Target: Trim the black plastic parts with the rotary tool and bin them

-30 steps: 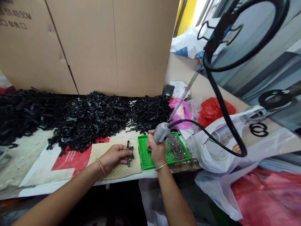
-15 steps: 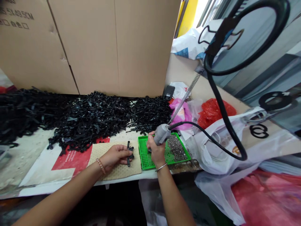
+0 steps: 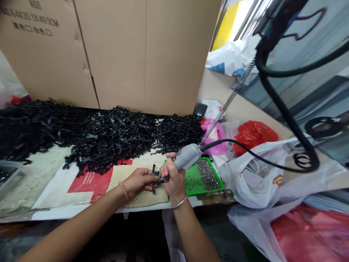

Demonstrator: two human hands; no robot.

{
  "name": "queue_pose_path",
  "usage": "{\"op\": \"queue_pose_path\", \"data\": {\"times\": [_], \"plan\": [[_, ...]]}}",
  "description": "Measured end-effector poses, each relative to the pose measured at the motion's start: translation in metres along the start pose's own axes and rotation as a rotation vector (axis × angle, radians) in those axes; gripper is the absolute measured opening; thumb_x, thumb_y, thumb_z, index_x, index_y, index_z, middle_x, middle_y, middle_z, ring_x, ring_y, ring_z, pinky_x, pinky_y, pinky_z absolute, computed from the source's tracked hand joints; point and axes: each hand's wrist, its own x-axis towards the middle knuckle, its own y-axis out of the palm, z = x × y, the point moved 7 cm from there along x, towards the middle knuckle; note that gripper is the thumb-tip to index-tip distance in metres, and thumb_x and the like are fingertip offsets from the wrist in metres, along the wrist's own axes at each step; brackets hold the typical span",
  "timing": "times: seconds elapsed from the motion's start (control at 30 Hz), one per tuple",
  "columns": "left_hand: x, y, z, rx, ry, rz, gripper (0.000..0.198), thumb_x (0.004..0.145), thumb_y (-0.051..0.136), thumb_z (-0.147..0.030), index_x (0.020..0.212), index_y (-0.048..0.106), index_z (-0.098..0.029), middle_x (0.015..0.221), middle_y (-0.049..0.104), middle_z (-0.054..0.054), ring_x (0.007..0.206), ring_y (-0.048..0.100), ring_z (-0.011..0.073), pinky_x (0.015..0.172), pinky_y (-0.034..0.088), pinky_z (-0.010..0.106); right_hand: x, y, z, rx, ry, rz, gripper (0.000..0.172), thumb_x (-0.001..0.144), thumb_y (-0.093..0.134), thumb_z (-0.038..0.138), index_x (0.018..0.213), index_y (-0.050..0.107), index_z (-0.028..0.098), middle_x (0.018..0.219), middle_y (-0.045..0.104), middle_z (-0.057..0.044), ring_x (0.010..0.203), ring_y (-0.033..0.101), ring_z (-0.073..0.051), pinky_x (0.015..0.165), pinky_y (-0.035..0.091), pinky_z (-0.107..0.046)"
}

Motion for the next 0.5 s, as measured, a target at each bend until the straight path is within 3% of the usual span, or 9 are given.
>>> {"op": "queue_pose_path", "data": {"times": [0.5], "plan": [[0.0011,0.0002,-0.0004,0.02,0.012,0.014,0.039,0.052,0.087,-0.033,0.065,0.059,-0.01,0.06,0.064,0.004,0.053,0.06,0.0121,0.055,0.055,0.027,0.0026,-0.0054,-0.0093,-0.052,-0.008,-0.028,0.027,0.078,0.066,0.04,0.091,0.051,0.021,0.049,0.032,0.01,0.042,0.029,-0.009,0.045,0.03,-0.021]]}}
